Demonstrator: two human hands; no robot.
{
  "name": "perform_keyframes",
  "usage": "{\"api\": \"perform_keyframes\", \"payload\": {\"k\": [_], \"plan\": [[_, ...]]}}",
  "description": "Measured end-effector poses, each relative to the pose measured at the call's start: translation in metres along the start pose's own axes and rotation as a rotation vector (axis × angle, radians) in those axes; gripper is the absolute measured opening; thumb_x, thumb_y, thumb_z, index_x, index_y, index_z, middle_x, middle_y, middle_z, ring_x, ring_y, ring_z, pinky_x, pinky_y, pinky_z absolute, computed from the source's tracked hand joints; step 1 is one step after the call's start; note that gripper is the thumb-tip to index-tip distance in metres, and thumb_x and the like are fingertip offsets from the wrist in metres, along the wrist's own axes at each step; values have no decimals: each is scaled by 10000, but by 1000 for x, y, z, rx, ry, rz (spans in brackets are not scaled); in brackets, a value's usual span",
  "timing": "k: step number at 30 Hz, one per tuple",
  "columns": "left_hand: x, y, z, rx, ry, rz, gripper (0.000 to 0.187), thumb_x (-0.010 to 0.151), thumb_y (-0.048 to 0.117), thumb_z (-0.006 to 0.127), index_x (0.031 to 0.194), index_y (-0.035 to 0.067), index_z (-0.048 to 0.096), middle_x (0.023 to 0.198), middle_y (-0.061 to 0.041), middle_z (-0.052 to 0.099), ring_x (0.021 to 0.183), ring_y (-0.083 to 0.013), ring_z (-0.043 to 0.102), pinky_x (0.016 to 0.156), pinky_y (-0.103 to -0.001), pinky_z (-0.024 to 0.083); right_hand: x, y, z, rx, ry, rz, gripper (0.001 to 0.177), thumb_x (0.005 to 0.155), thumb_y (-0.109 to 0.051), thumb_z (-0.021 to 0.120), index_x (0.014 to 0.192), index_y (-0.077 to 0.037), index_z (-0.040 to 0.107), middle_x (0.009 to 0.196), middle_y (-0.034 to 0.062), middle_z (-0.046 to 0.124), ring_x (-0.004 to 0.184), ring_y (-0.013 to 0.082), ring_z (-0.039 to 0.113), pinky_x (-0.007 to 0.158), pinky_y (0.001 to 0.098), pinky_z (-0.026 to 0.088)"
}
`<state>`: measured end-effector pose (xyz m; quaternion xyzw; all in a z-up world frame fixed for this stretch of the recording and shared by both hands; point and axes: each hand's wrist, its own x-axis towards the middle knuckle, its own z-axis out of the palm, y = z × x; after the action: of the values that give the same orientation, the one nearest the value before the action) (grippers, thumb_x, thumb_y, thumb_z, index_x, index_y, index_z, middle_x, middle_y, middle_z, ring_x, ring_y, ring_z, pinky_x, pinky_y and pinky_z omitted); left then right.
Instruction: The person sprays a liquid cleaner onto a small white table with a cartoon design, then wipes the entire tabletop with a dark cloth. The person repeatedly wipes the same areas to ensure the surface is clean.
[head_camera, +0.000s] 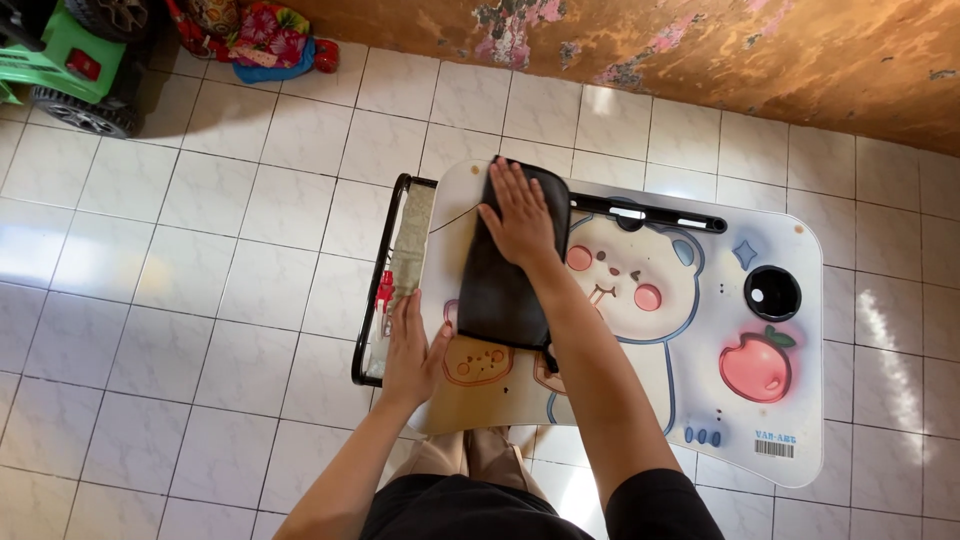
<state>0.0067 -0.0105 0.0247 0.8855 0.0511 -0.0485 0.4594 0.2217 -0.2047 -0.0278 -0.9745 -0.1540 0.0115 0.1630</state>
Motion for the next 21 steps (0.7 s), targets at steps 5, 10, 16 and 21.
{"api": "perform_keyframes", "payload": {"k": [5,10,16,21], "plan": [[0,-9,2,-85,26,14,701,1004,448,500,1560,62,319,1528,-249,307,1450,-478,297,1182,-556,262,-22,34,-19,-26,-13,77,689,1072,-539,364,1651,-217,179,1714,3,163,1576,220,145,1275,447,92],[1,-11,2,-154,36,-13,688,1011,489,483,1557,94,344,1527,-235,310,1460,-456,301,1193,-540,262,-41,51,-27,-37,-29,171,693,1073,-544,339,1654,-212,158,1718,0,132,1580,219,113,1281,445,63],[4,-27,8,-220,68,43,668,1017,440,517,1542,62,351,1521,-254,290,1471,-457,274,1217,-529,221,-68,45,-22,-25,10,190,700,1087,-522,326,1661,-177,124,1721,53,91,1579,267,84,1271,475,61],[5,-37,10,-275,51,63,680,1009,428,522,1557,66,343,1531,-261,279,1481,-455,256,1223,-528,204,-87,19,-19,-35,14,153,702,1075,-486,366,1651,-140,164,1715,80,119,1567,311,129,1258,506,120]]}}
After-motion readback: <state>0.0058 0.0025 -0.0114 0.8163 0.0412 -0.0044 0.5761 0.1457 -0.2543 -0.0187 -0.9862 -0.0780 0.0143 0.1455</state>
